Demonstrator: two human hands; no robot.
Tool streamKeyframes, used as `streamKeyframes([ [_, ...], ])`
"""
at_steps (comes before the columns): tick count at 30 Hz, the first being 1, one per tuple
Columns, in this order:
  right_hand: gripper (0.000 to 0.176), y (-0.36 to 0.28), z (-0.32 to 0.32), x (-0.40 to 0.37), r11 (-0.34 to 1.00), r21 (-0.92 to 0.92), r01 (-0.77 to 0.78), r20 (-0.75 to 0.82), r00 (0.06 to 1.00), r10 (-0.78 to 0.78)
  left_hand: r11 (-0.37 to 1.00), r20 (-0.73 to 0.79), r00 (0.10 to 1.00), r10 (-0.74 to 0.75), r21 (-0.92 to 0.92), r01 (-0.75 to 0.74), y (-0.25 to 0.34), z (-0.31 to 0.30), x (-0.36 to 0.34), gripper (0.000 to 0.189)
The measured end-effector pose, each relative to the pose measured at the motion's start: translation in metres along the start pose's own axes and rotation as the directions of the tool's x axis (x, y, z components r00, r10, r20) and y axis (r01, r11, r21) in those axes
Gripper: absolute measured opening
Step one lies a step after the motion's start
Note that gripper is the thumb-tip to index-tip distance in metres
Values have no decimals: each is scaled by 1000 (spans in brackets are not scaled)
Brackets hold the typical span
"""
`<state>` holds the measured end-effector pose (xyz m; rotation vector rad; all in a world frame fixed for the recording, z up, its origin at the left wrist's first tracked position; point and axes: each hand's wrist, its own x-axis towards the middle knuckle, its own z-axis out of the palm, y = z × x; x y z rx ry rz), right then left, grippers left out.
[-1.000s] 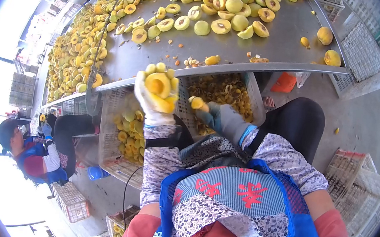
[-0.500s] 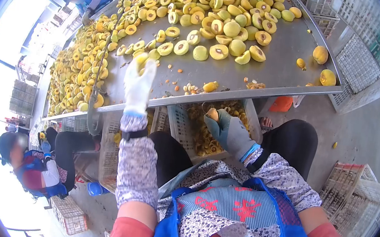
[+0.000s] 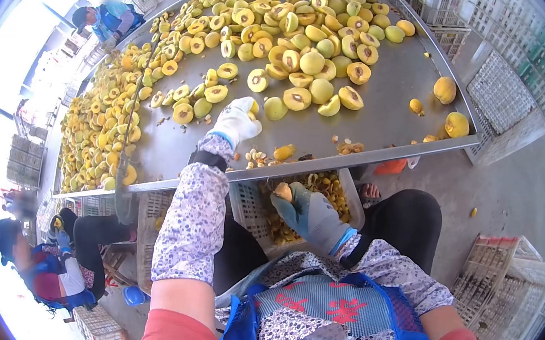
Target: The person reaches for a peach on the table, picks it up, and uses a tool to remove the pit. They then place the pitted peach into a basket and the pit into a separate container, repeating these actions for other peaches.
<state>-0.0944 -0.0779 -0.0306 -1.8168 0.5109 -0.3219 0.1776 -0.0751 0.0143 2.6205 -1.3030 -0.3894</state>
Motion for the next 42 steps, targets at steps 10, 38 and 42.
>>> streamKeyframes([
  [10,32,-23,12,7,954,144,264,-104,962,-251,475,-441,893,-90,-807,-351,36,19,-134,36],
  [38,48,-15,38,-3,863,495,-100,219,976,-13,693,-710,684,-168,-579,-430,83,49,-179,25],
  [42,49,-38,7,-8,812,482,-330,391,910,138,820,-678,725,-116,-477,-316,78,52,-179,29],
])
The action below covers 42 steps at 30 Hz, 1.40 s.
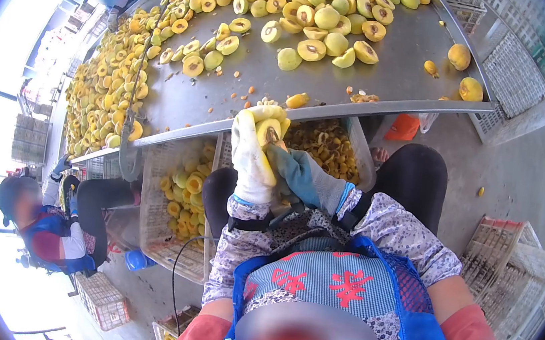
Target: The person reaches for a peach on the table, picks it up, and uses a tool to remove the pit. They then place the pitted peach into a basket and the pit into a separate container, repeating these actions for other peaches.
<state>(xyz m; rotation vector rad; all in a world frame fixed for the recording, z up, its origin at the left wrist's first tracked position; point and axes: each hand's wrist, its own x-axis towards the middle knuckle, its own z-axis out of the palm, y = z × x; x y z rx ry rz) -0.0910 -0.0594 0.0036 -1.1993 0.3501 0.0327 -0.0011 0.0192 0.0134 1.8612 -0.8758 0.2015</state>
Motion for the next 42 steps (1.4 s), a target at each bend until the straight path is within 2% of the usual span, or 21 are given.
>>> streamKeyframes([
  [1,49,-5,-3,-4,998,26,-61,62,996,59,1000,1,1000,-1,-1,1,0,1,0,29],
  [3,50,2,-1,-1,991,46,-125,130,984,118,868,57,960,-274,-414,273,-1,1,1,32],
  [4,48,19,5,9,999,-32,1,-9,1000,-1,869,53,960,-275,-414,272,0,2,0,32],
  [6,47,31,10,13,985,-125,116,-135,982,-133,445,178,850,-496,-788,425,4,3,-1,34],
  [13,42,39,4,14,947,-247,205,-147,958,-245,538,157,877,-454,-737,410,-1,6,-5,38],
  [15,43,39,1,15,958,-202,204,-135,963,-233,525,118,889,-443,-770,364,-1,12,-6,21],
  [19,46,30,-6,11,866,-494,76,-158,972,-175,601,136,882,-451,-684,413,-8,9,-7,22],
  [22,45,34,-10,11,764,-645,20,-146,978,-149,632,318,836,-447,-549,547,-13,-1,-1,34],
  [25,44,44,-14,10,722,-688,65,-84,982,-169,545,520,664,-538,-387,744,-9,-10,11,33],
  [27,46,46,-15,9,688,-718,105,-38,981,-190,527,491,700,-518,-462,714,0,-10,12,31],
  [29,38,50,-9,12,841,-434,323,-116,906,-408,638,320,863,-391,-582,504,-7,4,1,29],
  [30,39,70,-15,21,940,-217,262,-109,951,-290,767,146,959,-243,-576,283,-26,17,-7,27],
  [31,41,99,-26,33,985,14,172,-32,985,-171,672,335,901,-275,-604,429,-39,12,-14,27],
  [32,46,121,-35,42,847,528,55,60,993,-102,589,332,862,-383,-630,505,-28,14,-15,30],
  [33,49,99,-26,29,741,666,-80,48,997,65,598,354,857,-373,-615,514,-30,12,-14,30],
  [34,46,138,-56,45,666,721,-190,360,925,-126,549,419,823,-382,-614,567,-38,10,-14,34],
  [35,45,127,-52,41,909,416,-21,146,988,-44,593,415,837,-357,-592,546,-43,12,-9,40],
  [36,40,100,-48,20,857,-492,151,41,988,-150,709,492,745,-451,-310,634,-19,-6,7,45],
  [38,37,55,-29,11,821,-544,171,122,985,-125,730,545,685,-484,-179,659,7,-26,19,48],
  [40,33,70,-25,16,692,-607,390,204,919,-339,707,456,786,-417,-380,596,7,-23,12,46],
  [42,34,69,-22,18,521,-641,564,280,804,-525,610,118,951,-285,-743,275,-19,21,-7,32],
])
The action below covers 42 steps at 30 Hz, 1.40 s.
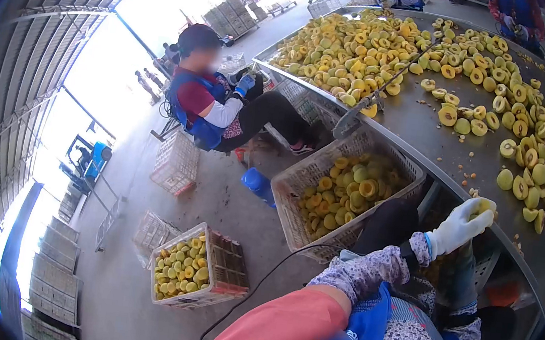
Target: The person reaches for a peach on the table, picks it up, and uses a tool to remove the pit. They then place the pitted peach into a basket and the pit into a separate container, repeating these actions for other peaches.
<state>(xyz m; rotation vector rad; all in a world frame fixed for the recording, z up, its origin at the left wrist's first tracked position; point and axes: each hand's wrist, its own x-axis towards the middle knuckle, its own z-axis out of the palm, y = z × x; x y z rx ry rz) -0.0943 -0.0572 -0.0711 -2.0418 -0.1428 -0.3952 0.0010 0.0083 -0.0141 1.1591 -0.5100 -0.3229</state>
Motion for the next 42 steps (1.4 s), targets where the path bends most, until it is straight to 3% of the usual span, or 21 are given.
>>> streamKeyframes([
  [2,33,-14,-15,3,866,421,-270,176,961,214,996,-71,994,-86,-17,85,8,2,-9,29],
  [5,36,-39,-34,3,257,726,-638,558,765,323,976,-12,979,-202,-78,201,23,-4,-6,33],
  [6,36,-51,-34,9,263,721,-641,562,763,319,961,119,962,-244,-102,257,25,-9,-3,37],
  [7,35,-66,-31,18,847,508,-156,228,973,43,967,187,953,-240,-43,252,20,-12,3,45],
  [8,34,-73,-29,23,908,-26,419,81,906,-416,967,183,954,-239,-43,251,17,-12,3,45],
  [9,34,-60,-30,16,905,-24,424,77,904,-421,960,196,946,-256,-58,272,17,-13,3,46],
  [10,36,-35,-34,5,973,215,-85,197,980,42,953,213,938,-272,-73,293,16,-13,4,47],
  [11,38,-24,-35,0,734,348,-583,407,799,442,935,217,941,-259,-187,301,13,-13,6,47],
  [14,37,-8,-28,-2,992,-63,-107,191,974,117,875,95,948,-305,-365,318,8,-8,7,46],
  [17,35,5,-17,-5,524,-697,489,227,844,-486,811,28,921,-388,-464,356,12,-9,8,40],
  [18,35,18,-10,-9,528,-700,481,225,850,-476,727,-8,887,-461,-577,372,16,-7,7,39],
  [19,35,37,-1,-13,925,-322,203,124,977,-171,734,-6,886,-464,-563,381,15,-11,6,37],
  [20,36,39,3,-14,970,144,-197,169,970,172,757,6,881,-473,-510,410,17,-17,6,38],
  [21,28,42,3,-11,984,-175,-28,167,984,58,751,-14,872,-489,-515,413,18,-21,4,37],
  [22,28,-12,-13,4,778,402,-483,310,871,381,778,-60,887,-459,-510,368,20,-26,1,37],
  [24,36,-6,-8,-5,873,187,-451,230,884,407,749,-158,894,-419,-616,243,28,-58,5,35],
  [26,44,-14,-20,-4,729,-312,-610,259,683,683,853,-414,831,-372,-505,131,60,-90,12,36],
  [31,49,-8,-29,-2,821,56,-568,-126,812,570,783,-627,777,64,514,350,92,-173,27,34],
  [32,47,-9,-30,1,814,39,-580,-213,791,573,657,-409,865,292,743,129,86,-180,39,39],
  [35,44,-9,-32,8,766,-111,-633,-262,762,592,572,-196,945,262,820,11,70,-111,72,44],
  [42,36,2,-38,-7,813,-302,-498,-248,865,437,182,319,927,-199,941,-285,-14,22,157,72],
])
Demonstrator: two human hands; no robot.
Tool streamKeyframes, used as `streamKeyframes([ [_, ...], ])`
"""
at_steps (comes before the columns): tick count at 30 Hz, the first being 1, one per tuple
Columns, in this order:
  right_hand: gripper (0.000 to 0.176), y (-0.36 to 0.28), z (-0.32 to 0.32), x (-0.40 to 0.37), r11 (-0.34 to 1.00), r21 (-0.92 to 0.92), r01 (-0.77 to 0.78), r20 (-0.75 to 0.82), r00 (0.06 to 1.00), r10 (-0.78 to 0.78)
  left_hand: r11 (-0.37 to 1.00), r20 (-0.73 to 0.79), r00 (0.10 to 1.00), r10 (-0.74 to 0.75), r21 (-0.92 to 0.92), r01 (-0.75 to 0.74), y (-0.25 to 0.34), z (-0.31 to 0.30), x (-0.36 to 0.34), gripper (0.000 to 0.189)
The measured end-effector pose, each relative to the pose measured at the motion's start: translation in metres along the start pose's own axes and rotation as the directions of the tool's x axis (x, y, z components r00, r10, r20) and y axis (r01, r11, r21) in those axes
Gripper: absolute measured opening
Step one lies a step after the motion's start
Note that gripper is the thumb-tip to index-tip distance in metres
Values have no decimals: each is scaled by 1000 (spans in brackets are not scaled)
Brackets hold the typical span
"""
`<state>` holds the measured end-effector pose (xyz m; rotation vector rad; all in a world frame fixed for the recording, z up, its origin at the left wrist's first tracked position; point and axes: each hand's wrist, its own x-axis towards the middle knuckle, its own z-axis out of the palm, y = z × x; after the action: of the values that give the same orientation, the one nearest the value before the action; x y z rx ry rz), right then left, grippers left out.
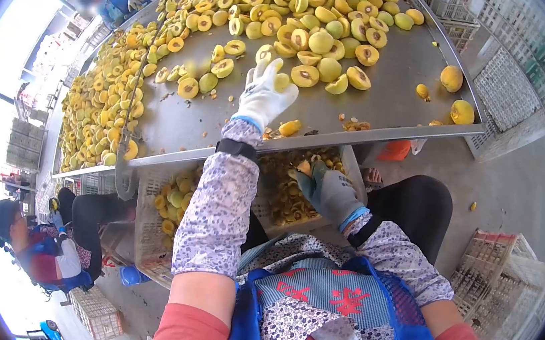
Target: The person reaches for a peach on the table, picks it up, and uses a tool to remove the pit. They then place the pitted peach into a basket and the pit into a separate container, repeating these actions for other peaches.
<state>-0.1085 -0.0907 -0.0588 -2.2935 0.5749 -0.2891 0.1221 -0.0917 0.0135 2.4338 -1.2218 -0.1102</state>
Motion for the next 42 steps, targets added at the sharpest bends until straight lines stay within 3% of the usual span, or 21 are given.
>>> streamKeyframes([
  [2,28,-19,-22,-2,991,90,-99,-4,995,100,992,31,998,63,110,-67,-8,23,12,65],
  [6,24,-15,-18,-1,978,205,-32,-68,997,47,986,119,992,-35,165,15,-16,11,14,57],
  [8,24,-19,-20,5,915,400,50,-131,991,3,967,35,997,-73,-243,79,-16,-4,-6,44],
  [9,24,-21,-22,7,913,405,51,-134,991,4,681,205,958,-199,-674,286,-16,-9,-13,33],
  [10,25,-22,-21,8,862,498,97,-170,985,-13,686,205,958,-200,-669,287,-6,-21,-31,33],
  [12,27,-28,-21,11,796,588,145,-207,978,-26,291,238,967,-89,-922,253,23,-48,-75,26],
  [16,32,-39,-20,12,804,588,89,-100,994,-37,281,178,975,-135,-936,210,32,-33,-114,42],
  [18,33,-39,-18,11,810,581,80,-82,996,-40,607,-102,994,31,-788,-99,44,-35,-126,43],
  [19,34,-37,-16,11,840,539,60,-47,998,-41,731,-195,980,37,-663,-160,44,-31,-129,43],
  [23,35,-33,-11,9,852,523,22,23,999,-40,716,-286,948,139,-632,-296,38,-22,-135,44],
  [26,34,-37,-17,9,891,452,-47,132,991,-15,843,-311,932,189,-435,-316,39,-19,-137,47],
  [27,34,-36,-11,7,890,453,-53,135,991,-10,778,-304,943,135,-556,-291,37,-16,-138,50],
  [29,34,-37,5,3,613,788,-64,99,995,-24,697,-287,954,82,-668,-261,37,-11,-140,52],
  [30,34,-39,10,1,611,789,-65,100,995,-22,597,-282,959,-17,-773,-217,40,-7,-141,55],
  [31,51,-42,13,0,561,818,-124,148,989,3,479,-261,959,-112,-860,-178,41,-5,-141,58],
  [32,68,-43,14,0,508,842,-183,197,980,27,479,-257,960,-109,-860,-176,42,-5,-141,58],
  [34,66,-44,6,-3,539,816,-207,226,974,32,164,-44,952,-304,-987,6,45,-4,-142,22],
  [35,65,-44,3,-3,573,788,-226,257,966,29,161,-42,952,-303,-987,8,46,-6,-143,22],
  [37,62,-41,5,-3,638,745,-196,225,974,37,372,-109,968,-224,-928,-18,48,-13,-145,60],
  [41,53,-46,3,-6,680,733,-11,32,999,-18,473,-250,958,-143,-867,-156,44,-3,-147,61],
  [42,53,-45,4,-6,681,733,-11,30,999,-17,691,-334,939,-82,-698,-188,44,-1,-147,62],
])
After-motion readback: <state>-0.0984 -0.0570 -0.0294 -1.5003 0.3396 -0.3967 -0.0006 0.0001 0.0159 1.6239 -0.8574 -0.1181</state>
